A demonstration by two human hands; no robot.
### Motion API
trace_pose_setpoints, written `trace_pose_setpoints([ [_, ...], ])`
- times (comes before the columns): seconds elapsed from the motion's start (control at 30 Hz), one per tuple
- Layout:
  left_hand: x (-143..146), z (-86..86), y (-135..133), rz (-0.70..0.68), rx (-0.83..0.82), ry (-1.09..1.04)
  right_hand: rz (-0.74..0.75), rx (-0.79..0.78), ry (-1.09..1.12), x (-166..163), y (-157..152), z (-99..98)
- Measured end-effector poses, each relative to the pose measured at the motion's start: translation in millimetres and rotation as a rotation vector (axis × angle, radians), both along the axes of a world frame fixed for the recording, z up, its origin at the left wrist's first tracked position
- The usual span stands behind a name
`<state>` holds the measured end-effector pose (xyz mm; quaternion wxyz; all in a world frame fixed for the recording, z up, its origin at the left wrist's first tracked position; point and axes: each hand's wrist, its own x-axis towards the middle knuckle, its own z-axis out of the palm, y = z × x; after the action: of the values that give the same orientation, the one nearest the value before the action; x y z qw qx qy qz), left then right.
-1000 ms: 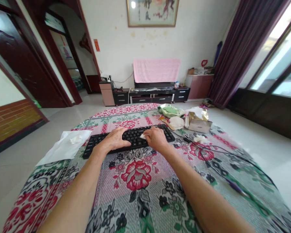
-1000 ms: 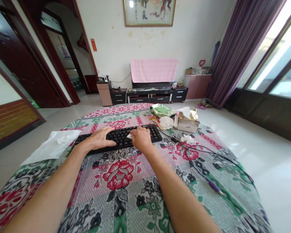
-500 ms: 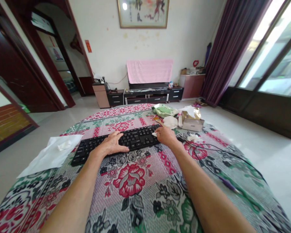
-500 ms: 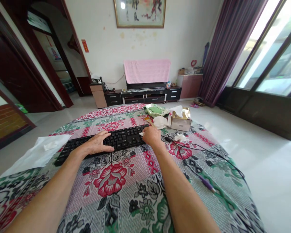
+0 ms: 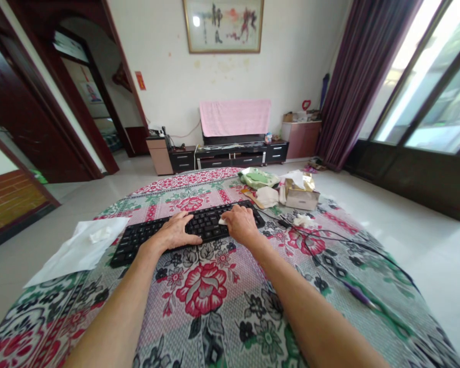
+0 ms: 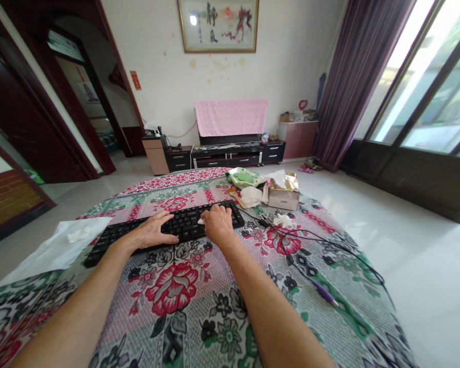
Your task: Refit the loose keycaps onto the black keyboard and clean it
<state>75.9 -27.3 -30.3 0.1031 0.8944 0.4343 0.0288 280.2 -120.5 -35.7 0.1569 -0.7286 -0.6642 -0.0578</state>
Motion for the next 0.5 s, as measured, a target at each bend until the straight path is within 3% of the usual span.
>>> trace_pose_setpoints([
  [0.37,0.4,3.1,-1.8,-0.012,0.017,-0.008,-0.355,-0.006,0.118,53.0,-0.9,-2.7],
  [0.5,2.5,4.1,-2.6,0.02,0.08,-0.004,-0.284,0.077,0.094,38.6,3.1,5.8],
])
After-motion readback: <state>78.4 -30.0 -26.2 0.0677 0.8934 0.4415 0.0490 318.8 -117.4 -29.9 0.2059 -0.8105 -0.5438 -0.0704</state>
